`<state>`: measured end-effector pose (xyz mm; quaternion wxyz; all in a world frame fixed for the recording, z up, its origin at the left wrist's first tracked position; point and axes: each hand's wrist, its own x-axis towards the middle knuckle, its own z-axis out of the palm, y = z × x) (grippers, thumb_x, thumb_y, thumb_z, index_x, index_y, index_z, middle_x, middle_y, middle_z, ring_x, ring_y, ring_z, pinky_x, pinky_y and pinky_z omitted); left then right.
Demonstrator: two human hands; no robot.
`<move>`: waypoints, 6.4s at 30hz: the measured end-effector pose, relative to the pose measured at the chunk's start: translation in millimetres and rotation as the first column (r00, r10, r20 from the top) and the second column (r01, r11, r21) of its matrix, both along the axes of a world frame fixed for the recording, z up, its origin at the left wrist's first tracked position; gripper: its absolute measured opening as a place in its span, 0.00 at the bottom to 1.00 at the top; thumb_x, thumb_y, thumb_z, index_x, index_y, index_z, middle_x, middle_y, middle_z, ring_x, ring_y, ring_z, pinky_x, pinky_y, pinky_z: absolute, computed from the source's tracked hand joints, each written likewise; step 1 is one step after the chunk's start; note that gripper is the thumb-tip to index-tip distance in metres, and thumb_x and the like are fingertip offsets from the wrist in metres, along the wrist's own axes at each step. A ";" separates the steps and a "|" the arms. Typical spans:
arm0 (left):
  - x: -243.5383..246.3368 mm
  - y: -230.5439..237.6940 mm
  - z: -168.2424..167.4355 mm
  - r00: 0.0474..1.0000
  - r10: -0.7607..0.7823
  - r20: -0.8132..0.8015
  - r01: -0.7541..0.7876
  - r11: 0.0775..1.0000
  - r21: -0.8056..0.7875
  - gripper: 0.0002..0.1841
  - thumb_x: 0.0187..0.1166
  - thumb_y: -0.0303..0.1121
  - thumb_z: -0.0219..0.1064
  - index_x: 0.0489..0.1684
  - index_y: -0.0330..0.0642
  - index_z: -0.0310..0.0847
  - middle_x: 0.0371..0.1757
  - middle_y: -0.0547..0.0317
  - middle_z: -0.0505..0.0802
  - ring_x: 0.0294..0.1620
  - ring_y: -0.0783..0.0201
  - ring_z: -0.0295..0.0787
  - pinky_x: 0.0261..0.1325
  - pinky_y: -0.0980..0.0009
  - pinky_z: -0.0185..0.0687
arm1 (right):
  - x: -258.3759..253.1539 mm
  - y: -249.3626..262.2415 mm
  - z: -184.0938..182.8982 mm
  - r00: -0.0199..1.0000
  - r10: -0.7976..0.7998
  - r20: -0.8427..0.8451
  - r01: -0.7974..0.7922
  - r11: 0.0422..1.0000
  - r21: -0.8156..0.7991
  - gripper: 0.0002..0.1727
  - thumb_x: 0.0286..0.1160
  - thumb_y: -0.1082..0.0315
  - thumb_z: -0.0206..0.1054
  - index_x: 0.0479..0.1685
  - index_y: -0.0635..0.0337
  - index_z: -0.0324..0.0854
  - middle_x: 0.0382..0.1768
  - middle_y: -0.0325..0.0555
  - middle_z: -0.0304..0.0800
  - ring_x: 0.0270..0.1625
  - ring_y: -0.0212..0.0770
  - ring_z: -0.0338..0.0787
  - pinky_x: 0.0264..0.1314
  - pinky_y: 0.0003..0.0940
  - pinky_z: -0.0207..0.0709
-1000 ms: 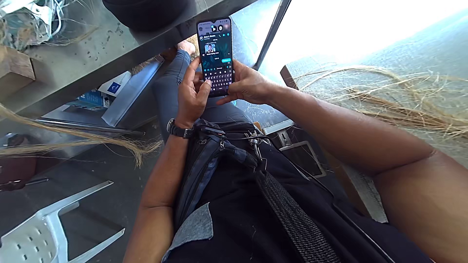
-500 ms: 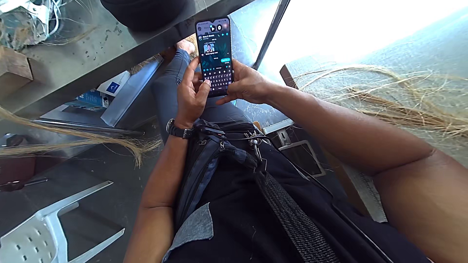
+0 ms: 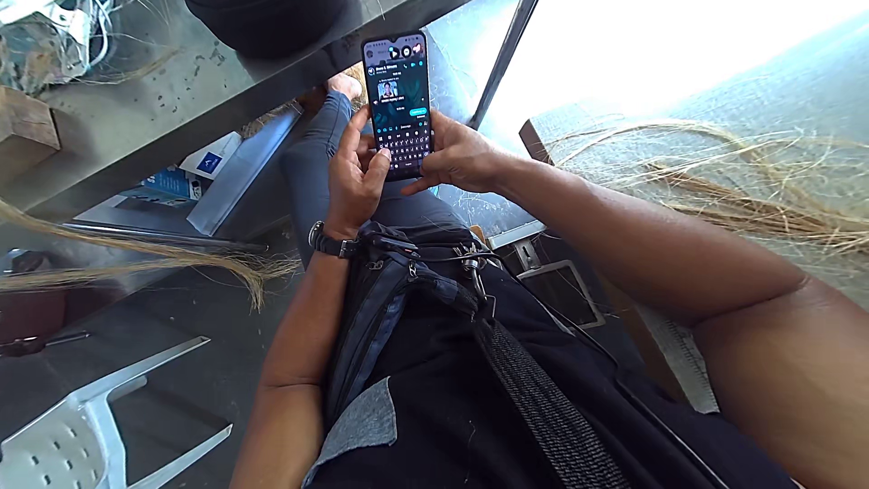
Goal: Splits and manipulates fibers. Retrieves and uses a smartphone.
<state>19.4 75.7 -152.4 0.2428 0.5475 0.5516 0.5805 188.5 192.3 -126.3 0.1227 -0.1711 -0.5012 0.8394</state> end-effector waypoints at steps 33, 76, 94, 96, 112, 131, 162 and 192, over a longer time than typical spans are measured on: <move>-0.4 -1.2 1.0 1.000 -0.010 0.008 0.010 1.000 -0.021 0.31 0.81 0.24 0.57 0.87 0.28 0.57 0.56 0.47 0.94 0.51 0.58 0.95 0.55 0.60 0.94 | -0.4 0.4 -1.7 1.000 -0.005 0.007 0.005 1.000 0.000 0.40 0.67 0.94 0.50 0.82 0.54 0.53 0.70 0.59 0.82 0.66 0.59 0.90 0.51 0.60 0.92; -1.0 -0.7 -0.4 1.000 -0.009 0.021 0.009 1.000 -0.018 0.31 0.81 0.24 0.57 0.86 0.29 0.58 0.57 0.47 0.94 0.51 0.58 0.95 0.54 0.61 0.94 | -0.7 1.1 -2.4 0.999 -0.004 0.033 0.003 1.000 0.008 0.42 0.67 0.95 0.54 0.82 0.54 0.53 0.69 0.59 0.82 0.65 0.60 0.91 0.50 0.59 0.93; -1.0 -0.9 -0.7 1.000 -0.006 0.018 0.006 1.000 -0.019 0.31 0.81 0.24 0.57 0.86 0.28 0.58 0.57 0.46 0.94 0.51 0.58 0.95 0.55 0.61 0.94 | -0.9 1.0 -2.2 1.000 -0.002 0.012 0.002 1.000 0.001 0.40 0.67 0.94 0.52 0.81 0.54 0.54 0.68 0.57 0.83 0.63 0.58 0.91 0.48 0.57 0.93; -0.9 -0.5 -1.0 1.000 -0.009 0.027 0.009 1.000 -0.014 0.30 0.82 0.23 0.57 0.86 0.28 0.58 0.57 0.46 0.94 0.51 0.58 0.95 0.56 0.60 0.94 | -0.7 1.3 -2.9 1.000 -0.006 0.009 0.006 1.000 0.002 0.39 0.67 0.92 0.50 0.81 0.54 0.54 0.68 0.57 0.82 0.64 0.57 0.90 0.49 0.58 0.93; -2.4 0.7 0.2 1.000 0.001 -0.015 -0.001 1.000 0.009 0.25 0.86 0.23 0.52 0.83 0.26 0.62 0.55 0.46 0.94 0.54 0.59 0.95 0.60 0.61 0.92 | -1.8 6.8 -1.0 0.999 0.008 0.046 0.002 0.980 -0.201 0.22 0.96 0.57 0.39 0.81 0.49 0.61 0.70 0.58 0.83 0.67 0.61 0.89 0.56 0.66 0.87; -3.8 1.3 0.2 0.999 0.026 -0.036 -0.025 0.999 0.028 0.24 0.86 0.24 0.53 0.81 0.25 0.65 0.54 0.47 0.94 0.54 0.61 0.94 0.60 0.63 0.92 | -1.4 1.6 -3.6 1.000 0.008 0.010 -0.007 1.000 -0.025 0.45 0.65 0.95 0.53 0.85 0.52 0.51 0.72 0.59 0.80 0.66 0.61 0.90 0.53 0.60 0.92; -3.2 1.0 -3.3 1.000 0.016 -0.017 -0.015 0.999 0.052 0.24 0.86 0.23 0.53 0.81 0.24 0.64 0.55 0.46 0.94 0.54 0.59 0.95 0.60 0.61 0.92 | -1.1 2.4 -3.9 1.000 0.012 0.020 -0.012 1.000 0.004 0.42 0.66 0.95 0.53 0.83 0.53 0.54 0.70 0.58 0.82 0.65 0.59 0.90 0.50 0.59 0.93; -2.9 0.6 -2.7 1.000 0.008 -0.010 -0.008 0.998 0.057 0.24 0.85 0.23 0.53 0.81 0.24 0.64 0.56 0.46 0.94 0.54 0.59 0.95 0.60 0.62 0.92 | -0.7 1.3 -1.9 0.999 0.009 0.032 -0.010 1.000 0.017 0.43 0.66 0.95 0.55 0.83 0.53 0.53 0.70 0.58 0.81 0.64 0.59 0.91 0.49 0.58 0.93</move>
